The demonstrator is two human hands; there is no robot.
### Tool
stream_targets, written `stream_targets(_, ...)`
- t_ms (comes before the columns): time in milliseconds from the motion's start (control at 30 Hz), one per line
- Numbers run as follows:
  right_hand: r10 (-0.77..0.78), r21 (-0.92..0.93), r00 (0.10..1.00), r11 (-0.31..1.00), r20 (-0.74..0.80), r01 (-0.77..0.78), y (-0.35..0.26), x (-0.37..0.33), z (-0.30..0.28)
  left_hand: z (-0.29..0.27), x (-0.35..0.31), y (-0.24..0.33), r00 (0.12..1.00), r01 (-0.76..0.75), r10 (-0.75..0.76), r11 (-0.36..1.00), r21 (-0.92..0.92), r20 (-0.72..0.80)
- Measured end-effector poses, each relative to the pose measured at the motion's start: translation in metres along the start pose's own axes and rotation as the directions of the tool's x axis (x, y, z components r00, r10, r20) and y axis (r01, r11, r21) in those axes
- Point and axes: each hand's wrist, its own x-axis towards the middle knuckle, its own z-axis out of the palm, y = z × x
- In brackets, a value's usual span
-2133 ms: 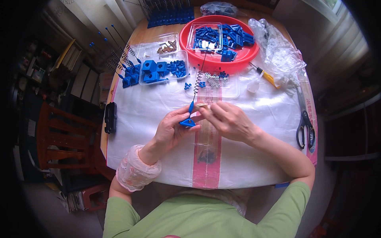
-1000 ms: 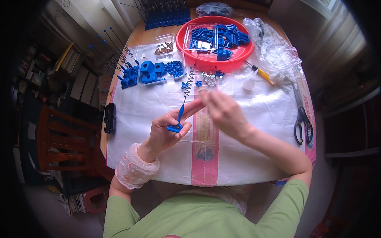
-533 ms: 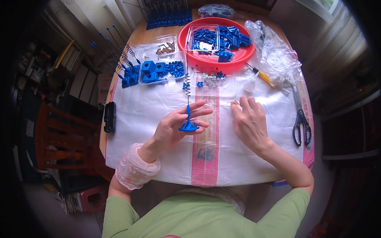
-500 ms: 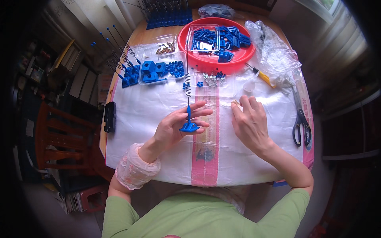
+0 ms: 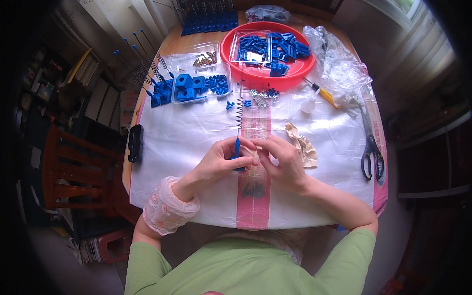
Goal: The person is assembling a small electrical or lighting component by cutting a blue plastic part with scissors and then attaching a spring and another blue part.
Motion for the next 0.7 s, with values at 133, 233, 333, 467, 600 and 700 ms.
stream_targets(133,0.087,0.158,0.996,0.984,-0.030,-0.082,0.010,0.003,0.003,-0.002,0.000,-0.002,0.999,0.042,-0.042,0.999,-0.005,0.017)
stream_targets(233,0.072,0.223,0.994,0.971,0.085,-0.090,0.003,0.004,0.001,0.001,0.000,-0.003,0.999,0.023,-0.023,1.000,0.014,0.026)
stream_targets(333,0.098,0.331,0.981,0.932,0.165,-0.149,0.002,0.003,0.007,0.001,0.002,-0.017,0.984,-0.171,0.158,0.969,0.180,0.084)
stream_targets(467,0.286,0.653,0.914,0.639,0.286,-0.405,0.007,-0.006,0.015,-0.001,0.005,-0.022,0.962,-0.253,0.213,0.930,0.266,0.171)
stream_targets(600,0.313,0.508,0.934,0.785,0.170,-0.355,0.021,-0.006,0.007,-0.002,0.003,-0.005,0.988,-0.131,0.103,0.955,0.265,0.117)
stream_targets(700,0.419,0.657,0.890,0.622,0.180,-0.426,0.030,-0.011,0.006,-0.007,0.007,-0.007,0.989,-0.130,0.112,0.969,0.209,0.097)
